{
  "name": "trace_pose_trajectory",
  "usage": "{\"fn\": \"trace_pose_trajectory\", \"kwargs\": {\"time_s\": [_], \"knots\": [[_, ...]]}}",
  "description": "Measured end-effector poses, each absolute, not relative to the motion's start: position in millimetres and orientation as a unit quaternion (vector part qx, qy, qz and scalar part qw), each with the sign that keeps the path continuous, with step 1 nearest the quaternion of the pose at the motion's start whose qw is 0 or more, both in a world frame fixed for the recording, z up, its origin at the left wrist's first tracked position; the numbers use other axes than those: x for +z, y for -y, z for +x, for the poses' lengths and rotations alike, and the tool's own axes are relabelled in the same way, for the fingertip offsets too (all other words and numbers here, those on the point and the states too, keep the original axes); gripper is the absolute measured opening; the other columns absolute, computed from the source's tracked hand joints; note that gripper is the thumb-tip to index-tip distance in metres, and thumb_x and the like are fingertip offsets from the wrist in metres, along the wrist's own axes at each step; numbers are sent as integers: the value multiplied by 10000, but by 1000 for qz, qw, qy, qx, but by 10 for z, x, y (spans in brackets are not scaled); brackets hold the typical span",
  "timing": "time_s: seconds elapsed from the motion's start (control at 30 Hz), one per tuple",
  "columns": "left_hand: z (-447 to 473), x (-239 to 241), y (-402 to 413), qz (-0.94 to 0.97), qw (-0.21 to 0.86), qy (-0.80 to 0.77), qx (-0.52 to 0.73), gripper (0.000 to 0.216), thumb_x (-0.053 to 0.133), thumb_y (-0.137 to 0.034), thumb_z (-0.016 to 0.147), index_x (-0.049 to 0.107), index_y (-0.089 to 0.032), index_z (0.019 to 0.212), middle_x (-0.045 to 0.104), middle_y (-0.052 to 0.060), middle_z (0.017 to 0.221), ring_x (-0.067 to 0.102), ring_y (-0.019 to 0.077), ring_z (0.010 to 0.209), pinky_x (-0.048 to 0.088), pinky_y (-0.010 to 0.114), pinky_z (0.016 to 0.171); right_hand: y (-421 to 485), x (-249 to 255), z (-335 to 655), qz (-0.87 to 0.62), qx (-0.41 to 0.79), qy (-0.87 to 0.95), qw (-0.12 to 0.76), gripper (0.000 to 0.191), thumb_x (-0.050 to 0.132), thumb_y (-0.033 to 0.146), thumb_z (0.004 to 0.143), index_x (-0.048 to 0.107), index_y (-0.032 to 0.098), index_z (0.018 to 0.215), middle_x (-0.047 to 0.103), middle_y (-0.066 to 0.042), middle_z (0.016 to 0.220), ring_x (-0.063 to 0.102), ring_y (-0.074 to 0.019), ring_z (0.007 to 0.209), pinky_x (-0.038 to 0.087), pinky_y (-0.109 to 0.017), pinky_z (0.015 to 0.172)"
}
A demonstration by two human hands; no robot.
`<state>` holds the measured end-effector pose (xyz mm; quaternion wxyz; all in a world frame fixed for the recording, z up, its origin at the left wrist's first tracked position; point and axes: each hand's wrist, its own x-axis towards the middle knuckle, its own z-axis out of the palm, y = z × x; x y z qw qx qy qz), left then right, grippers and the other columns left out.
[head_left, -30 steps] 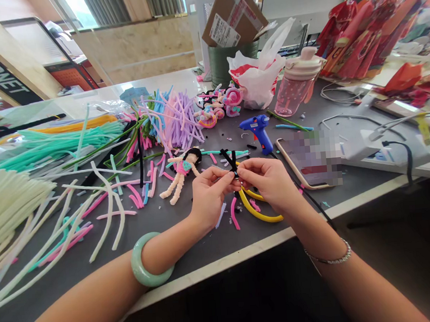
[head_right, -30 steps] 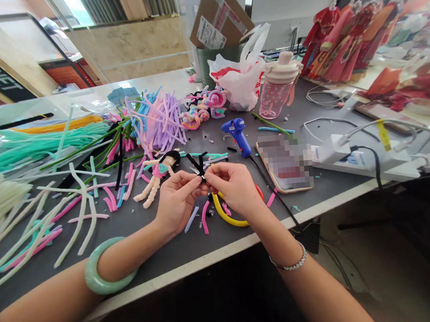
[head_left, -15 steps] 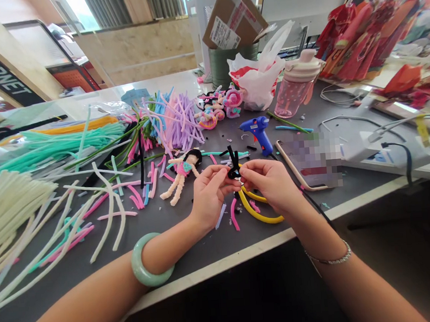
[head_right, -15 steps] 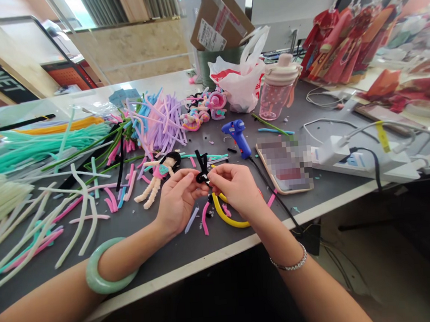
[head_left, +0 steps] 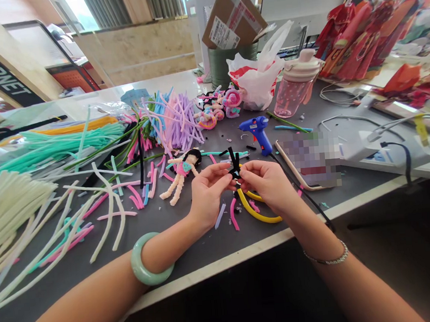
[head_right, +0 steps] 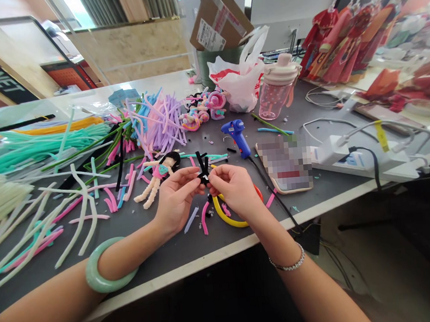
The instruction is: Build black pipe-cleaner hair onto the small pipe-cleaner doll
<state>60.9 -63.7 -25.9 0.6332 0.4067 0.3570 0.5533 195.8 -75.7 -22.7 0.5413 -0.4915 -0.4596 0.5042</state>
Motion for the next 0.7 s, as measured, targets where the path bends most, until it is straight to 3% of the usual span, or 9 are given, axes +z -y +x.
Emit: {"fn": "trace_pose_trajectory", "kwargs": {"time_s": [0.3,0.7], "knots": [[630,-259,641,364,664,-342,556,213,743,-125,595,686,-131,800,645,-13,739,627,94,578,533,244,592,762,-237,1959,-504,493,479,524,175,633,329,680,575,171,634,546,39,487,497,-85,455,381,-218,458],[632,-256,648,340,678,-336,558,246,749,-122,604,649,-142,827,621,-26,743,633,96,591,536,256,617,797,-220,1986,-500,473,519,508,183,617,347,698,540,191,643,531,42,513,476,-85,459,352,-219,437]]}}
